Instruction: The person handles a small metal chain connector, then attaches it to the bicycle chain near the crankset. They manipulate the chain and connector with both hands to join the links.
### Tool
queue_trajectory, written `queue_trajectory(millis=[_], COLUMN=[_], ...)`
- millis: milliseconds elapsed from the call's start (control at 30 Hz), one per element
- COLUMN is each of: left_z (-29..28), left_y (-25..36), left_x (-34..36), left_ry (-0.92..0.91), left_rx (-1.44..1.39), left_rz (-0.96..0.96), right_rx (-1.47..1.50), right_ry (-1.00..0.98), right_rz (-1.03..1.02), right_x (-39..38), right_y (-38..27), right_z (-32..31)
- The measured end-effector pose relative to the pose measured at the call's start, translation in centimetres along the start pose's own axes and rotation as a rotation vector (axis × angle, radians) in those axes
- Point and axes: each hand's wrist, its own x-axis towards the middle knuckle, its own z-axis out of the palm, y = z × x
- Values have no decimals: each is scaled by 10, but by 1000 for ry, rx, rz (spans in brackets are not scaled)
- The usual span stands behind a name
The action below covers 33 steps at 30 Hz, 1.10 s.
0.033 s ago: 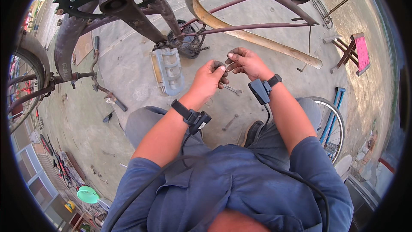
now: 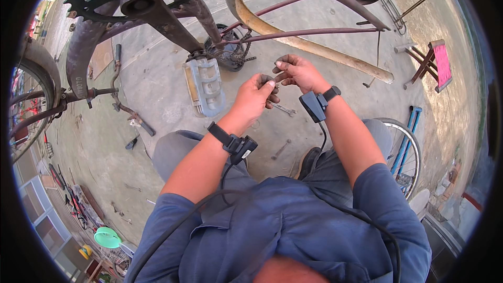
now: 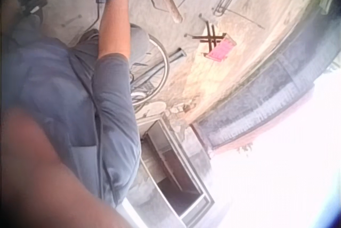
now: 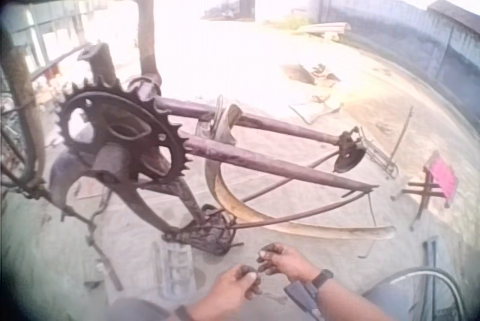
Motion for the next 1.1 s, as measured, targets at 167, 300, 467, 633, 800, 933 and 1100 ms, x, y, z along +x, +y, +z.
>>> queue_trajectory(millis=[167,300,467,633,800,933,1100], left_z=[-9,-14,-20,-23,-25,-25,-24], left_y=[2,0,-2,-2,-4,-6,-6], left_x=[-11,-19,-27,-26,-22,-19,-15], left_ry=[-13,4,24,30,37,50,43], left_rx=[2,10,-15,-7,-9,-19,-22], left_rz=[3,-1,-18,-32,-31,-34,-39], right_rx=[-171,-197,-225,-282,-391,-346,-371], right_ry=[90,215,262,305,405,549,621], right_rz=[-99,-181,-276,-254,-359,-390,-508], right_x=[70,105,126,136,133,127,111], right_y=[7,19,26,28,35,44,36], right_z=[22,49,64,60,56,53,39])
